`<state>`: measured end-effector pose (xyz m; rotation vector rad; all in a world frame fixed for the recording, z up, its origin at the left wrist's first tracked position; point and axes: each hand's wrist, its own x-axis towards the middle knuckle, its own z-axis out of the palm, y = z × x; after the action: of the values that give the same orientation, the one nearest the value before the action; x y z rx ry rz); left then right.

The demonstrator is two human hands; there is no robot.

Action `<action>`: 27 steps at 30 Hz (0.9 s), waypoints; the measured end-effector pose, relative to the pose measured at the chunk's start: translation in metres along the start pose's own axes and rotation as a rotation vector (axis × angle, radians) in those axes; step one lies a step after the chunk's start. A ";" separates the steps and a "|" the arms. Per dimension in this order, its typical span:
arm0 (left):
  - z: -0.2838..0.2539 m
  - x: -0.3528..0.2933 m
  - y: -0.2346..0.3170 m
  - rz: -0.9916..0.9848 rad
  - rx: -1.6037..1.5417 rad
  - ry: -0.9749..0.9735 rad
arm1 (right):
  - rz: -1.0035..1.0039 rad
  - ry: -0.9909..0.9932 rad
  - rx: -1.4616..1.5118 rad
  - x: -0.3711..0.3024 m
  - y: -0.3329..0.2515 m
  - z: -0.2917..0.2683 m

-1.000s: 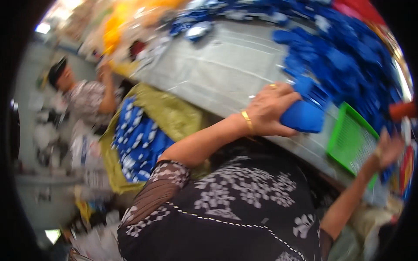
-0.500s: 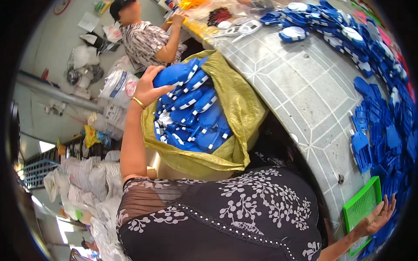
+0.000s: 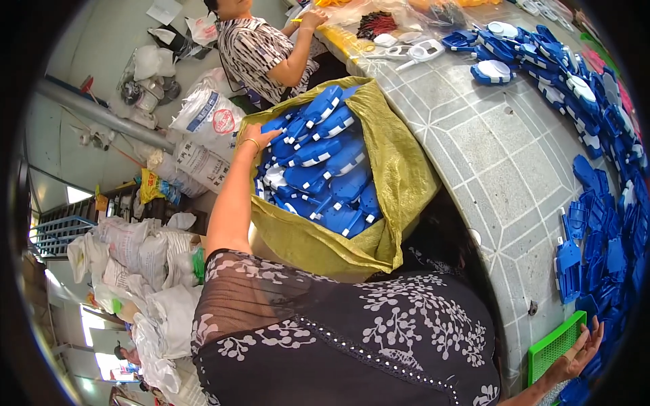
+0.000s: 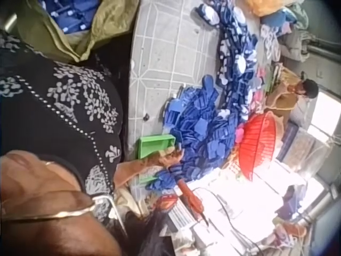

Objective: Assembling blue plastic toy parts using an electric screwdriver.

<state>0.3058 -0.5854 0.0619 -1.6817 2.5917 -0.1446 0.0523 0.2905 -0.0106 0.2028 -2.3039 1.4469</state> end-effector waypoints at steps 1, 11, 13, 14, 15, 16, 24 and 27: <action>0.008 0.011 -0.013 0.024 -0.057 -0.019 | 0.006 0.001 0.008 0.001 0.001 0.000; 0.046 0.009 -0.026 -0.236 -0.226 -0.289 | 0.034 0.008 0.015 -0.007 0.017 -0.033; 0.034 -0.006 -0.092 -0.219 -0.299 -0.220 | -0.022 0.020 0.077 0.001 0.013 0.002; 0.034 -0.010 -0.105 -0.241 -0.372 -0.183 | -0.039 -0.004 0.103 0.006 0.008 0.008; 0.022 -0.010 -0.122 -0.257 -0.241 -0.116 | -0.027 0.026 0.100 0.006 -0.003 0.017; 0.017 -0.004 -0.109 -0.247 -0.121 -0.061 | -0.037 0.024 0.039 0.005 -0.007 0.015; -0.120 -0.076 0.172 0.631 -0.209 0.186 | -0.226 -0.064 -0.015 0.003 -0.063 0.013; -0.125 -0.110 0.274 0.948 -0.330 0.099 | -0.378 -0.133 -0.041 0.035 -0.092 0.026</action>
<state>0.0904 -0.3678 0.1563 -0.3223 3.2823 0.2544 0.0442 0.2289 0.0703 0.6999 -2.2387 1.2237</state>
